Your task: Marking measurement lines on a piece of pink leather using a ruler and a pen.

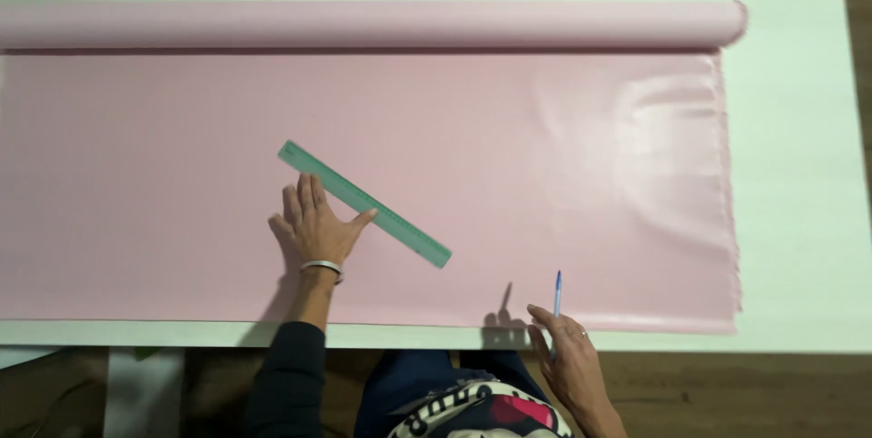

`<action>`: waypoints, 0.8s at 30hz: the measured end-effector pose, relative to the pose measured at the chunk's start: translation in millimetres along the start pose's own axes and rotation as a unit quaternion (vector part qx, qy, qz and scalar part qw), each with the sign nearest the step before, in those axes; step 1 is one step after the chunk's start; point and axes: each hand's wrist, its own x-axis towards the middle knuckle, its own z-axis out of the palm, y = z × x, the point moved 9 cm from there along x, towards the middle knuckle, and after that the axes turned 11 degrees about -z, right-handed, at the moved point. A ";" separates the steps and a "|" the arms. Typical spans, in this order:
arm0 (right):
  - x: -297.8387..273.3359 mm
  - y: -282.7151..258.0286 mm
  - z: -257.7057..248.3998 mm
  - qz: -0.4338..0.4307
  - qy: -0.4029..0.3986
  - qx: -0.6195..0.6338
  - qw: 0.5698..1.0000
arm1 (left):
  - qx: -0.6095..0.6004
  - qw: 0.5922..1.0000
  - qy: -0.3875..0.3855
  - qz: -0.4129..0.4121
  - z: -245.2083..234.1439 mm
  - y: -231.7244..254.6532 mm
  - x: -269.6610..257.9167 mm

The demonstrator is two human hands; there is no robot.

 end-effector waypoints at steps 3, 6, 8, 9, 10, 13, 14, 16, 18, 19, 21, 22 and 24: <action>35.1 -33.3 30.5 -0.081 -0.012 0.004 0.997 | -0.010 0.998 0.040 -0.052 10.6 -11.8 4.8; 69.0 -43.2 76.4 -0.052 -0.098 -0.031 0.993 | -0.050 0.992 0.113 -0.020 32.1 15.6 -8.5; 87.3 -43.4 96.3 -0.055 -0.075 -0.054 0.994 | -0.040 0.995 0.081 0.031 40.4 43.0 -15.7; 90.4 -44.5 106.9 -0.056 -0.064 -0.073 0.994 | -0.022 0.996 0.039 0.076 51.7 56.0 -25.7; 104.1 -42.6 110.1 -0.052 -0.062 -0.072 0.994 | -0.021 0.996 0.038 0.080 42.1 60.7 -23.2; 108.1 -32.5 107.6 0.027 -0.037 -0.065 0.997 | -0.040 0.984 -0.011 0.173 29.3 64.9 -38.2; 107.7 -30.9 106.3 0.029 -0.042 -0.063 0.997 | -0.053 0.982 -0.020 0.181 29.3 56.5 -35.6; 144.5 -12.6 100.3 0.020 -0.025 -0.075 0.997 | -0.080 0.977 -0.009 0.199 38.4 56.5 -2.6; 161.7 -1.3 98.2 0.012 -0.033 -0.078 0.996 | -0.084 0.962 0.065 0.251 51.5 40.1 2.0; 172.4 -0.4 92.9 0.013 -0.046 -0.077 0.996 | -0.083 0.965 0.056 0.242 38.9 39.3 4.6; 209.5 -4.5 76.8 -0.028 -0.019 -0.098 0.995 | -0.082 0.963 0.073 0.245 7.9 45.4 22.2; 229.1 1.0 75.5 -0.032 -0.019 -0.100 0.994 | -0.085 0.963 0.076 0.243 5.3 49.7 34.6; 244.1 9.4 64.5 -0.043 0.009 -0.095 0.994 | -0.042 0.967 0.110 0.226 0.1 52.8 39.8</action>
